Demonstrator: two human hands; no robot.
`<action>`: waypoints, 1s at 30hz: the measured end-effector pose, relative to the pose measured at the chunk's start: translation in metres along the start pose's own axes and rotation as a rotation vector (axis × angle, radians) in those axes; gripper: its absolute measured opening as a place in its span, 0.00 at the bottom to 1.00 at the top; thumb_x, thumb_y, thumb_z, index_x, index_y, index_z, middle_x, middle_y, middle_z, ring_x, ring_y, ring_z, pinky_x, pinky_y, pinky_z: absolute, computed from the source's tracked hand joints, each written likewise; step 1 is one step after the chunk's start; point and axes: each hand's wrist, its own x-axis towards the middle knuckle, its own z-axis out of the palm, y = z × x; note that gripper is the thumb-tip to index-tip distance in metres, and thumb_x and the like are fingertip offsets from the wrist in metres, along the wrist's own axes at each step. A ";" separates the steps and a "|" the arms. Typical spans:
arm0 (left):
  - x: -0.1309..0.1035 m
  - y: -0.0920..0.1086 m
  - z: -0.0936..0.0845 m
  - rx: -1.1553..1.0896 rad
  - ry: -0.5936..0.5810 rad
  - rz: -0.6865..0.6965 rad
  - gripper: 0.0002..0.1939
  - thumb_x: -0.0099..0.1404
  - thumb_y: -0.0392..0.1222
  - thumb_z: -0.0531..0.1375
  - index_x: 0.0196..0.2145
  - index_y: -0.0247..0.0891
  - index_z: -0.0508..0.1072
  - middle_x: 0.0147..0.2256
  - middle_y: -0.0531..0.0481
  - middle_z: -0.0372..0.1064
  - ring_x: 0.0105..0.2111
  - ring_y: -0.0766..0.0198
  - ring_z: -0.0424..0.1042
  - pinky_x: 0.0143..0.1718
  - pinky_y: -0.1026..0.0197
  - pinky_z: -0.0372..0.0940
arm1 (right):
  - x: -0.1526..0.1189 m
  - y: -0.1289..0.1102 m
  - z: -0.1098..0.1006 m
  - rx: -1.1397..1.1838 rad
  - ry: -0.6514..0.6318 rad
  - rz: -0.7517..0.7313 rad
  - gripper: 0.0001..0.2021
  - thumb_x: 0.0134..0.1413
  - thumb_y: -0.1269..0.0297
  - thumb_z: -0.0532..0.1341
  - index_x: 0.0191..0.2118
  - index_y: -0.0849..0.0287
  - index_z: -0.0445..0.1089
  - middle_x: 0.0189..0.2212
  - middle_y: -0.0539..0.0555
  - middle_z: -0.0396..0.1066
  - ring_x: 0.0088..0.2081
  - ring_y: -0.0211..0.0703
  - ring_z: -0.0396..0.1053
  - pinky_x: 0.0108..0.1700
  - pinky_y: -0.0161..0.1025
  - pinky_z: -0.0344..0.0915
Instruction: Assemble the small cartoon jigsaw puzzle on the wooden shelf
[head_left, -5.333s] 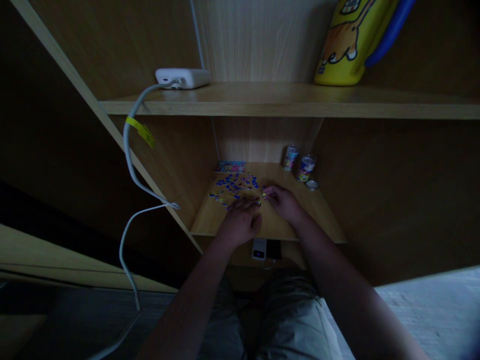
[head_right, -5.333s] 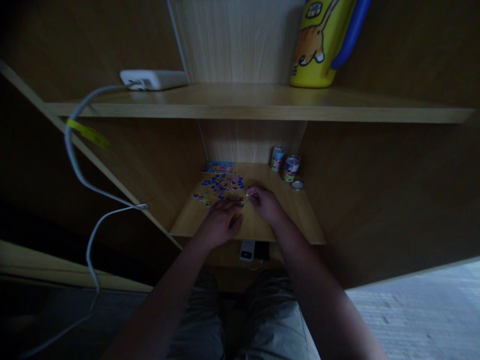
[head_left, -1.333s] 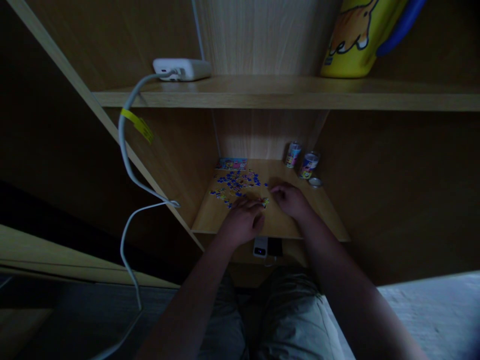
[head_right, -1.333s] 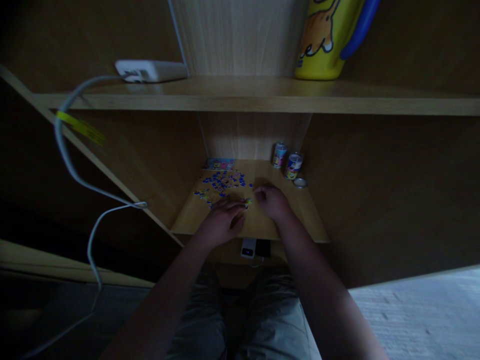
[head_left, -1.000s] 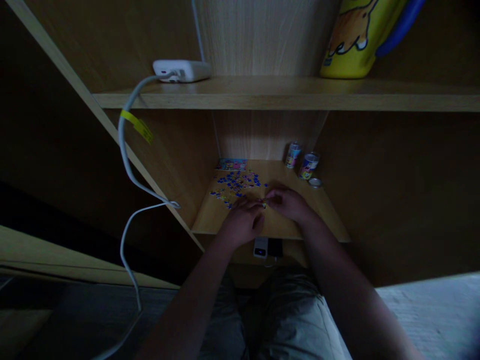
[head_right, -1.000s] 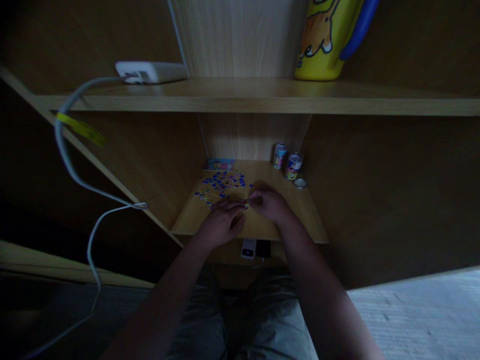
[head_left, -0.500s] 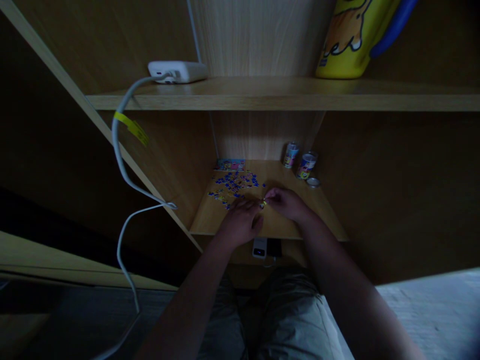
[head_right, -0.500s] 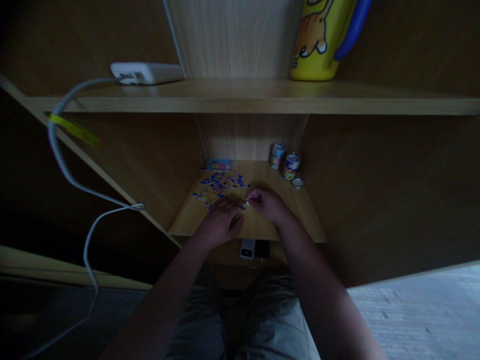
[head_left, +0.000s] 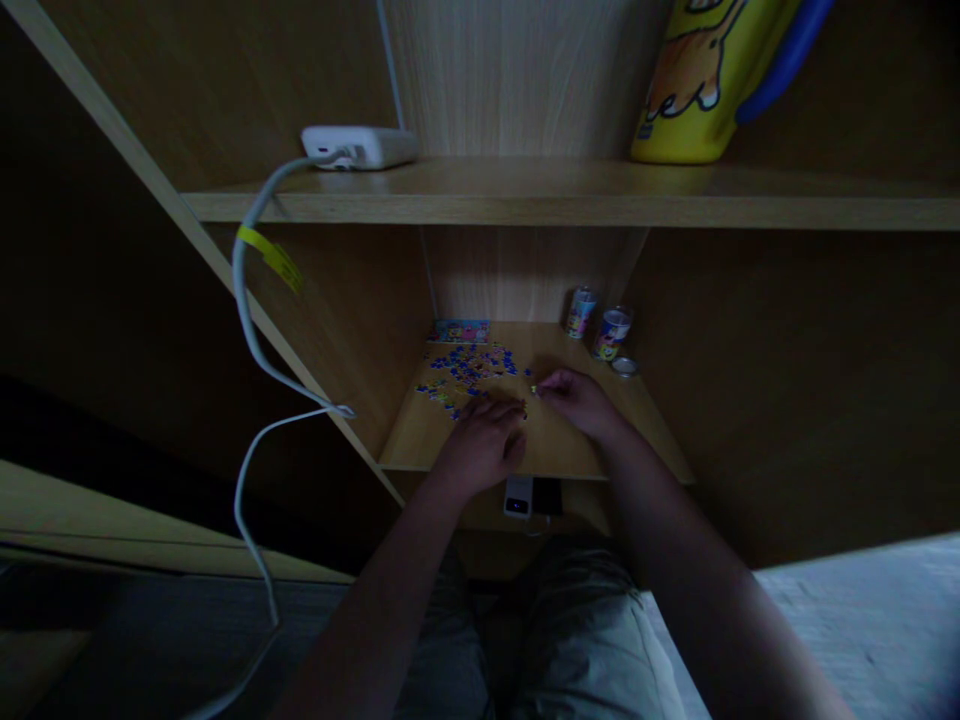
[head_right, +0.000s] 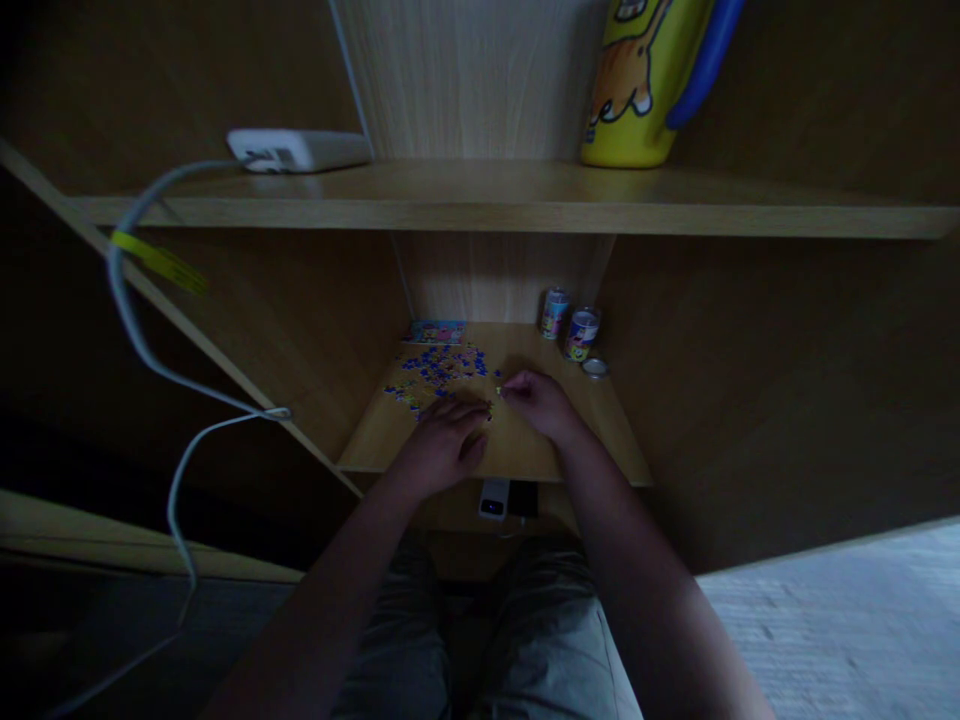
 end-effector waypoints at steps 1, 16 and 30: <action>0.000 0.000 0.000 -0.001 -0.003 0.000 0.19 0.78 0.43 0.62 0.63 0.43 0.79 0.64 0.44 0.78 0.64 0.47 0.75 0.74 0.35 0.60 | 0.000 0.001 -0.001 -0.005 0.002 0.014 0.13 0.53 0.49 0.71 0.35 0.54 0.79 0.36 0.53 0.83 0.39 0.49 0.78 0.48 0.46 0.74; -0.001 -0.001 0.000 -0.024 0.014 0.006 0.19 0.77 0.42 0.64 0.62 0.43 0.79 0.64 0.44 0.78 0.64 0.46 0.75 0.74 0.37 0.61 | -0.001 0.000 -0.001 0.333 0.041 0.214 0.25 0.40 0.45 0.82 0.40 0.54 0.82 0.37 0.55 0.84 0.40 0.49 0.81 0.49 0.49 0.80; 0.000 0.001 0.000 -0.038 0.066 -0.024 0.15 0.77 0.39 0.62 0.59 0.42 0.77 0.61 0.41 0.77 0.63 0.48 0.75 0.72 0.38 0.65 | -0.003 -0.011 0.000 0.366 0.054 0.314 0.19 0.45 0.51 0.81 0.37 0.56 0.80 0.34 0.56 0.85 0.39 0.48 0.83 0.42 0.42 0.80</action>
